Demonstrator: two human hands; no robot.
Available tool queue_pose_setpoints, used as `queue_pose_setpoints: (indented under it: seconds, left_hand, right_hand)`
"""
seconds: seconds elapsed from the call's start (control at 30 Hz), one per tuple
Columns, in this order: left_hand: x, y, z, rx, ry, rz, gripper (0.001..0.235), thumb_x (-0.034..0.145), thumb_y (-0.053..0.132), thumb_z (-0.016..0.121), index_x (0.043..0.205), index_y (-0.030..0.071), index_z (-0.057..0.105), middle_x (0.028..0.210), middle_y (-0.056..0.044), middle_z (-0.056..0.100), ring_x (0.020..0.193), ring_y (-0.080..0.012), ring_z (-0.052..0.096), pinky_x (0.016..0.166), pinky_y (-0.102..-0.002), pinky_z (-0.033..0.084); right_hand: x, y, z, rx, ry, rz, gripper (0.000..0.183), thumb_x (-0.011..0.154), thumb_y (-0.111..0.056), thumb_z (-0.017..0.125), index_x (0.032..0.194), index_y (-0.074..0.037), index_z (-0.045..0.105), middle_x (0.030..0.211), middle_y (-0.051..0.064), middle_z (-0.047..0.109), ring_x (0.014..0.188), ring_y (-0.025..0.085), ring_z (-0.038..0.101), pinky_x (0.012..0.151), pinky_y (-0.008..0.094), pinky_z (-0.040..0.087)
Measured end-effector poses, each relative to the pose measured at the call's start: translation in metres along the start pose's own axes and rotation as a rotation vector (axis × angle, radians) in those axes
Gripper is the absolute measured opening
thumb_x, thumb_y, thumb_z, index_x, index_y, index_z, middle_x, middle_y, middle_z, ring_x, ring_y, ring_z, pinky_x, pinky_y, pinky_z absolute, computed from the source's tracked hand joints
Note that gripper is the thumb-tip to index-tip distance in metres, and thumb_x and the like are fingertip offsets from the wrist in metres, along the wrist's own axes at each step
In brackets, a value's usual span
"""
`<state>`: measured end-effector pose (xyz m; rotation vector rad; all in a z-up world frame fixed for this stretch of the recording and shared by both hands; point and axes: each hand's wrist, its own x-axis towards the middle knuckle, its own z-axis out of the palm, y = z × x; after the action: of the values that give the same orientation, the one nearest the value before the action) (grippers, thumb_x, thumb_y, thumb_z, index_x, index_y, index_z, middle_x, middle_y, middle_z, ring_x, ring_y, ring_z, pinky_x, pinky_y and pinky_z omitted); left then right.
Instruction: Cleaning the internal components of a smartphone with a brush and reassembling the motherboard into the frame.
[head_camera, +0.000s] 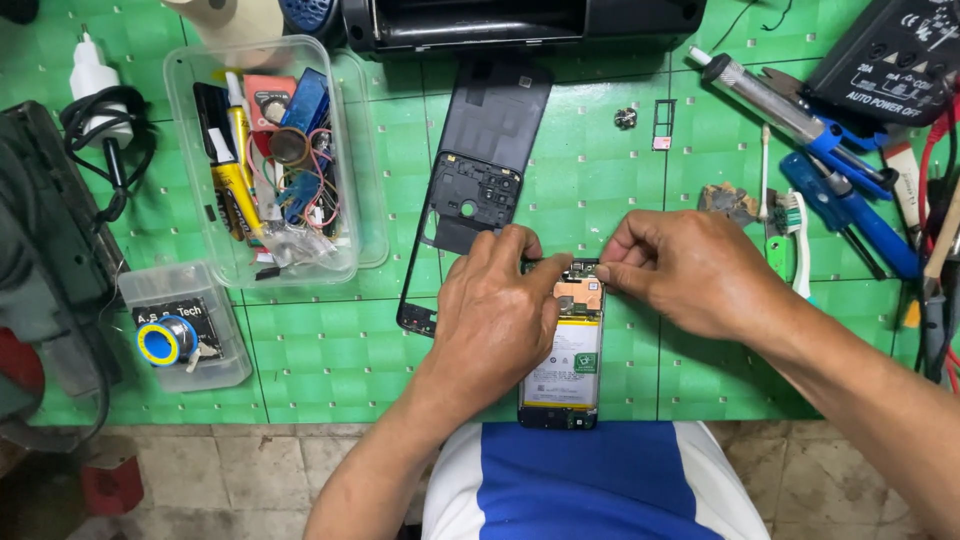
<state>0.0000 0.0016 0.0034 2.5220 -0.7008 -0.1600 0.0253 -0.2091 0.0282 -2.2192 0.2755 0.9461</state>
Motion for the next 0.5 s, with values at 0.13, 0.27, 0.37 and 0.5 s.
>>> queue_pose_setpoints:
  seconds: [0.13,0.27,0.37,0.5]
  left_hand:
    - [-0.003,0.002,-0.002,0.028,0.01,0.009,0.031,0.082,0.015,0.061,0.108,0.018,0.079,0.1,-0.004,0.05,0.085,-0.0289,0.054,0.06,-0.04,0.045]
    - [-0.007,0.001,-0.006,0.027,0.017,0.002,0.034,0.083,0.013,0.062,0.112,0.016,0.079,0.102,-0.005,0.052,0.086,-0.0272,0.053,0.06,-0.038,0.042]
    - [-0.016,0.001,-0.005,0.038,0.088,0.009,0.04,0.083,0.01,0.063,0.12,0.012,0.075,0.106,-0.009,0.056,0.087,-0.0296,0.055,0.062,-0.039,0.044]
    - [-0.036,0.013,-0.016,0.001,0.317,-0.031,0.029,0.096,-0.001,0.062,0.124,-0.003,0.067,0.104,-0.016,0.068,0.086,-0.0311,0.061,0.079,-0.039,0.051]
  right_hand:
    - [-0.002,0.0,0.001,-0.001,0.01,-0.008,0.012,0.083,-0.021,0.081,0.089,-0.01,0.08,0.071,0.006,0.08,0.068,0.022,0.074,0.067,0.037,0.058]
    - [-0.002,0.0,0.002,-0.002,0.02,-0.01,0.014,0.083,-0.022,0.082,0.09,-0.009,0.079,0.071,0.008,0.079,0.069,0.024,0.074,0.067,0.038,0.057]
    - [-0.001,0.0,0.002,0.003,0.028,-0.004,0.014,0.083,-0.022,0.082,0.088,-0.01,0.079,0.069,0.007,0.079,0.07,0.023,0.075,0.068,0.037,0.057]
    - [0.0,-0.004,0.005,-0.105,0.011,0.096,0.016,0.089,-0.035,0.079,0.083,-0.02,0.078,0.07,-0.007,0.077,0.064,0.009,0.065,0.063,0.03,0.046]
